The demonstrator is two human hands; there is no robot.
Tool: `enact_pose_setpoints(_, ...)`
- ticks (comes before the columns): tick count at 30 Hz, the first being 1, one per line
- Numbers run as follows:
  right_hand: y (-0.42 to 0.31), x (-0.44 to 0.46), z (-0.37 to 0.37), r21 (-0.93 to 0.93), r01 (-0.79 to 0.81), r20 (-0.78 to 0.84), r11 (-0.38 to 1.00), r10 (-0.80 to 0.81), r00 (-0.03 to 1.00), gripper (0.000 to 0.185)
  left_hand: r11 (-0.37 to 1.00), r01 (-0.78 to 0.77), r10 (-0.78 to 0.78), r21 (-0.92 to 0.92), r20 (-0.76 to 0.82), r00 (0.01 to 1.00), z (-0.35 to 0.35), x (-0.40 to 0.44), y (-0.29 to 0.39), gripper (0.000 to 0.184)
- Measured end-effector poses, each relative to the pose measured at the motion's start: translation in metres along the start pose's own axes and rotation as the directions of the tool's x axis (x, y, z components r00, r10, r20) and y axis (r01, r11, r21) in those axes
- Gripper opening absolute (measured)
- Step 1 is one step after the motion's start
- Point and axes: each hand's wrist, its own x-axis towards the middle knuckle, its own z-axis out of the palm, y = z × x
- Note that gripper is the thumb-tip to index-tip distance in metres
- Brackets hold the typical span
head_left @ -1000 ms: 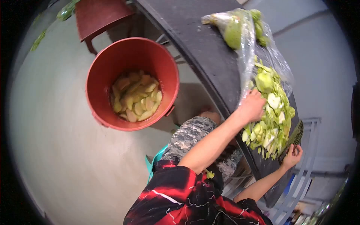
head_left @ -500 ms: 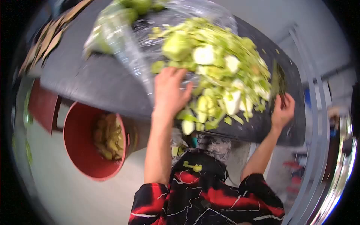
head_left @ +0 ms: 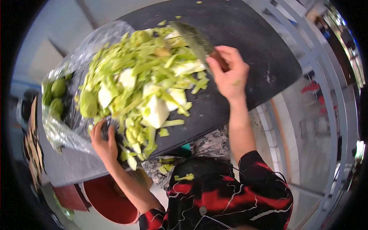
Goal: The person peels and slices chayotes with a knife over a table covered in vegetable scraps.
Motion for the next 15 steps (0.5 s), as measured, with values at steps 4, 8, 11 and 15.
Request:
enact_pose_setpoints(4, -0.016, -0.001, -0.004, -0.08, 0.028, 0.024, 0.996, -0.026, 0.999, 0.022, 1.0, -0.006, 0.005, 0.03, 0.057, 0.998, 0.002, 0.001, -0.013, 0.032)
enact_pose_setpoints(8, -0.008, -0.017, -0.001, -0.076, 0.159, 0.123, 0.984, -0.149, 0.981, 0.012, 0.983, 0.161, -0.15, -0.093, 0.109, 0.983, 0.0, 0.0, -0.018, 0.035)
enact_pose_setpoints(11, -0.008, -0.011, -0.011, -0.062, 0.232, 0.063, 0.971, -0.229, 0.971, 0.017, 0.987, 0.151, -0.146, -0.053, 0.088, 0.985, -0.004, 0.003, -0.011, 0.041)
enact_pose_setpoints(15, -0.005, -0.016, -0.02, 0.0, 0.262, 0.045, 0.965, -0.261, 0.964, 0.027, 0.979, 0.147, -0.159, 0.143, 0.074, 0.984, -0.001, 0.006, 0.001, 0.045)
